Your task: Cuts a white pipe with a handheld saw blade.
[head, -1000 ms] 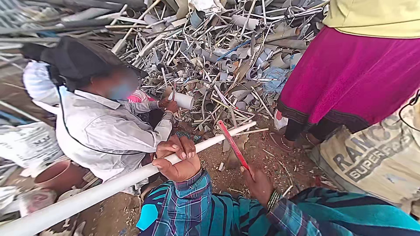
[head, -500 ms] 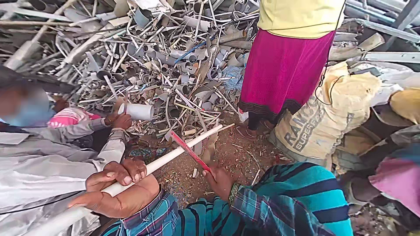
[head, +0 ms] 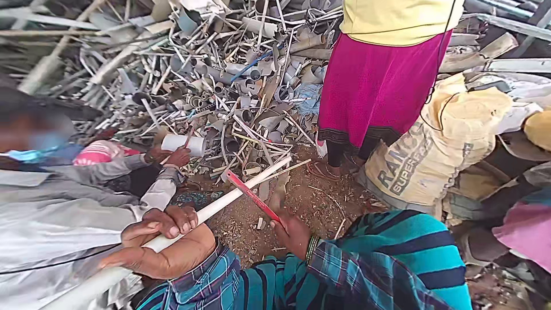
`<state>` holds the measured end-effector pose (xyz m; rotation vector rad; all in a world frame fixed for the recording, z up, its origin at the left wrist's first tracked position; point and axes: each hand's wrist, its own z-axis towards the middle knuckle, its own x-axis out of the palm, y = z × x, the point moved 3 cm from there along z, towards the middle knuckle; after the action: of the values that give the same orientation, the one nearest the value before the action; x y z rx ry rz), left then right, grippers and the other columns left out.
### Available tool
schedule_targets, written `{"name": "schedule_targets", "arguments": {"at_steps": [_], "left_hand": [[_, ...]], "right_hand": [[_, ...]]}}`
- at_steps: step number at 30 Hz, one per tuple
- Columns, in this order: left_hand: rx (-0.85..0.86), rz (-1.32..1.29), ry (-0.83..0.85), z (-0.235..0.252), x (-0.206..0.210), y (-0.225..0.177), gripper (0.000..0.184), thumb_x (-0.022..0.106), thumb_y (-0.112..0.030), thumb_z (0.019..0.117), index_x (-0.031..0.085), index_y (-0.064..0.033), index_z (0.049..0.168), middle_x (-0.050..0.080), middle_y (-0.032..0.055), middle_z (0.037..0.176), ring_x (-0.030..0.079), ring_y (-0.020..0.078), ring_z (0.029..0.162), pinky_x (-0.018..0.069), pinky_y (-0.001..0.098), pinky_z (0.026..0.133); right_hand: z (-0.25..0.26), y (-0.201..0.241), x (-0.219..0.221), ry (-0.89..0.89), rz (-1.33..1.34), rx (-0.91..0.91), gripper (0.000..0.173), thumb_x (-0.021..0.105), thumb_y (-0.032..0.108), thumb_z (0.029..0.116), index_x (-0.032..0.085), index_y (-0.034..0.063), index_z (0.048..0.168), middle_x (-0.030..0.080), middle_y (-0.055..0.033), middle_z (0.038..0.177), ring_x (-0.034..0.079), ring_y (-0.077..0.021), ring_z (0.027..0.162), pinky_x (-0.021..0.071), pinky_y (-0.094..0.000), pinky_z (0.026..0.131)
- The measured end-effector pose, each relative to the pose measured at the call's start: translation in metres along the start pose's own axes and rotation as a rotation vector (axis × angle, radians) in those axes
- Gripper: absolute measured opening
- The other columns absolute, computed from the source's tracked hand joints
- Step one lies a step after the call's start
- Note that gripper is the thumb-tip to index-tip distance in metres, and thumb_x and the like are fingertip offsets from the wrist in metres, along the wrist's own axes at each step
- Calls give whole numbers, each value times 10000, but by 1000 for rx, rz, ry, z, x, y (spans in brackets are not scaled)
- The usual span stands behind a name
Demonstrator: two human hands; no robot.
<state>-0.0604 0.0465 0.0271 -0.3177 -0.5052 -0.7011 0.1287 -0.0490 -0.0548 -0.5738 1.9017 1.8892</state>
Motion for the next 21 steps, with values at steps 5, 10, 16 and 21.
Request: {"name": "schedule_targets", "arguments": {"at_steps": [5,10,16,21], "left_hand": [[-46,-151,-67,10,-3,-14,546,413,-567,1032,673,-117,863,608,-29,653,557,89,504,487,231,490],[-3,-122,-101,8,-12,-8,527,410,-536,1050,673,-113,879,610,-19,669,560,97,510,495,235,497],[-32,189,-376,13,11,-18,632,52,-319,1111,550,-145,763,547,-73,533,531,48,431,480,186,444],[-138,278,-555,17,3,-25,599,85,-364,1122,499,-171,735,497,-96,487,486,28,383,449,167,405]], "right_hand": [[39,-82,-37,-233,191,488,410,328,248,1140,549,-73,1269,598,-177,858,598,-251,663,534,-420,689],[35,-59,-27,-218,179,400,392,368,233,1129,569,-83,1246,604,-168,813,604,-248,646,536,-421,669],[17,-24,2,-70,5,136,396,407,211,1108,608,-109,1227,661,-261,893,657,-382,807,519,-543,807],[52,-104,-36,-297,196,547,395,345,238,1137,570,-71,1233,591,-143,791,578,-211,605,519,-385,630]]}}
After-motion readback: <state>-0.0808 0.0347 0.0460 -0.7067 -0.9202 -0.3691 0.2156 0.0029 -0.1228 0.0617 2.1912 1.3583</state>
